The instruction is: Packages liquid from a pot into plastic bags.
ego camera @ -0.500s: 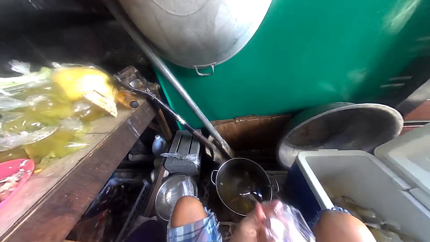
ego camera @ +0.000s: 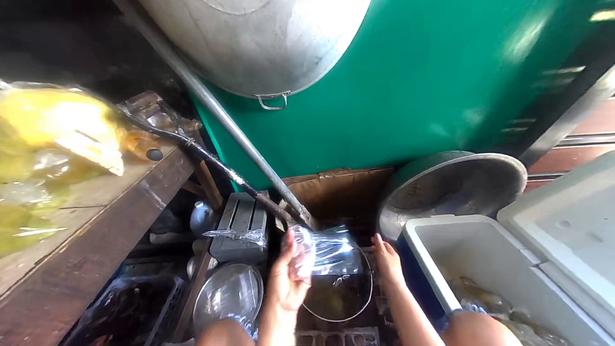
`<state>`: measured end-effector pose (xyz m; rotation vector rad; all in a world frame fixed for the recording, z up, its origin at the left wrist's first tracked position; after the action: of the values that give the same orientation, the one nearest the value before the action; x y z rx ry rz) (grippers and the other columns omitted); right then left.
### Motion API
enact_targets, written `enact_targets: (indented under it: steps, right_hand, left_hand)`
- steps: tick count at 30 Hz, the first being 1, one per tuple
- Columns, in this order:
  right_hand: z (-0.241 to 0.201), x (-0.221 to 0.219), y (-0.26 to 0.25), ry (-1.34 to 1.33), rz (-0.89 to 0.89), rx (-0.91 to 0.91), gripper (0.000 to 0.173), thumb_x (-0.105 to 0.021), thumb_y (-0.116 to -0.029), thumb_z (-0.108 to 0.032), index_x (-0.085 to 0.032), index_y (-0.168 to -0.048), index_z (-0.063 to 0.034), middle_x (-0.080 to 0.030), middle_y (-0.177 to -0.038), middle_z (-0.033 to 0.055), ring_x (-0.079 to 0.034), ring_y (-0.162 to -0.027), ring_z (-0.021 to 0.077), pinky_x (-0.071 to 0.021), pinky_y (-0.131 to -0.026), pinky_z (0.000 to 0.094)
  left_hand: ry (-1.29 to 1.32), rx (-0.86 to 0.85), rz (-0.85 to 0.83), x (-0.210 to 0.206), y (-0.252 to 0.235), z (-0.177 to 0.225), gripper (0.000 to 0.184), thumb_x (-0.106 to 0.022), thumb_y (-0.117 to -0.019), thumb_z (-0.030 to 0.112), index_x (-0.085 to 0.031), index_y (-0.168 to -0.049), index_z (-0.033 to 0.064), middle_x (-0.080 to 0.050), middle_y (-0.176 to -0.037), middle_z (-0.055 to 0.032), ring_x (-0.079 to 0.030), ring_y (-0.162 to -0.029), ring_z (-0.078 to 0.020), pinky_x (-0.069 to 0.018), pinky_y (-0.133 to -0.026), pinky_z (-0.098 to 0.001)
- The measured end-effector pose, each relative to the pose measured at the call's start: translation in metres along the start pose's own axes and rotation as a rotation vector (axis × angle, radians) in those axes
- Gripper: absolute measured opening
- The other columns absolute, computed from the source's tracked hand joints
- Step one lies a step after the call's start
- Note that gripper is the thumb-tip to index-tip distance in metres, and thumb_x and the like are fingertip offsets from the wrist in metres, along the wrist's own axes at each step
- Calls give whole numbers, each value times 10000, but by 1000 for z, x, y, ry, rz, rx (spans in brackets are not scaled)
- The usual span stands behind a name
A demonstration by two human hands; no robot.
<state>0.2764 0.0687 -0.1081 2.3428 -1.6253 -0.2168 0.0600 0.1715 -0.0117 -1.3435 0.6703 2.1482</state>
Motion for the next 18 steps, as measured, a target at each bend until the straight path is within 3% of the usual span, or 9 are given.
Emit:
enact_targets:
  steps: [1, 2, 3, 5, 7, 8, 11, 15, 18]
  right_hand:
    - [10, 9, -15, 108, 28, 17, 400, -581, -1058, -327, -630, -1257, 16, -674, -1099, 171, -628, -926, 236, -511, -775, 421]
    - [22, 16, -29, 188, 75, 18, 463, -656, -1009, -304, -608, -1325, 32, -639, -1255, 269, -620, -1125, 372, -498, -932, 547]
    - [35, 21, -40, 250, 126, -22, 562, -730, -954, -295, -576, -1385, 31, -536, -1382, 351, -519, -1274, 495, -416, -1035, 644]
    - [59, 19, -48, 393, 154, -183, 762, -825, -874, -345, -498, -1483, -24, -345, -1537, 388, -351, -1410, 564, -338, -1111, 671]
    - [81, 5, -47, 540, 61, -284, 814, -833, -866, -346, -455, -1514, -30, -292, -1571, 384, -335, -1431, 555, -353, -1126, 644]
    - [92, -4, -46, 606, 30, -260, 756, -832, -864, -309, -500, -1478, -19, -335, -1546, 384, -393, -1398, 547, -389, -1108, 629]
    - [113, -27, -33, 714, 30, -88, 537, -812, -852, -140, -635, -1343, -11, -453, -1462, 361, -524, -1299, 504, -471, -1061, 586]
    - [152, -47, -24, 670, -142, 12, 494, -847, -850, -254, -707, -1263, -22, -583, -1321, 345, -559, -1244, 499, -464, -1046, 596]
    - [174, -50, -19, 698, -222, -22, 401, -745, -947, -314, -707, -1227, -29, -662, -1241, 294, -609, -1205, 467, -460, -1039, 606]
  left_hand:
    - [-118, -48, 43, -3, -1, 22, 339, -375, -1099, 177, -619, -871, 121, -531, -576, 42, -450, -402, -5, -410, -389, -135]
    - [-245, -89, 67, -8, -2, 43, 269, -354, -1097, 152, -598, -985, 134, -531, -611, 56, -422, -406, 17, -391, -388, -116]
    - [-359, -123, 96, -14, -2, 63, 251, -351, -1100, 151, -598, -1057, 139, -534, -638, 64, -407, -413, 25, -381, -388, -110]
    - [-531, -226, 156, -22, -5, 100, 277, -351, -1095, 125, -628, -1110, 134, -550, -672, 60, -388, -422, 29, -363, -387, -110]
    - [-670, -381, 157, -24, -14, 134, 300, -377, -1075, 76, -652, -1183, 124, -553, -690, 62, -388, -439, 27, -359, -402, -114]
    - [-732, -460, 146, -26, -18, 147, 309, -405, -1049, 39, -655, -1211, 122, -562, -713, 64, -399, -449, 23, -367, -412, -116]
    - [-852, -554, 142, -41, -24, 143, 367, -494, -968, -49, -656, -1231, 150, -657, -994, 19, -485, -546, -5, -429, -477, -135]
    - [-894, -345, 186, -34, -43, 83, 251, -503, -1019, 9, -686, -1169, 95, -672, -1203, -39, -627, -714, -100, -557, -643, -266]
    - [-862, -149, 207, -10, -57, 53, 264, -465, -1067, 72, -652, -1248, 28, -651, -1277, -92, -666, -772, -137, -573, -688, -287]
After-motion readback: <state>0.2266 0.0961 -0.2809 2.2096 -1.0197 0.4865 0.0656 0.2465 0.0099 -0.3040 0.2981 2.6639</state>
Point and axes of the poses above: each hand's wrist, its own y-axis away from the middle knuckle, its own x-axis out of the back of the hand, z = x × y, the point moved 2 cm from there along -y, towards the middle knuckle
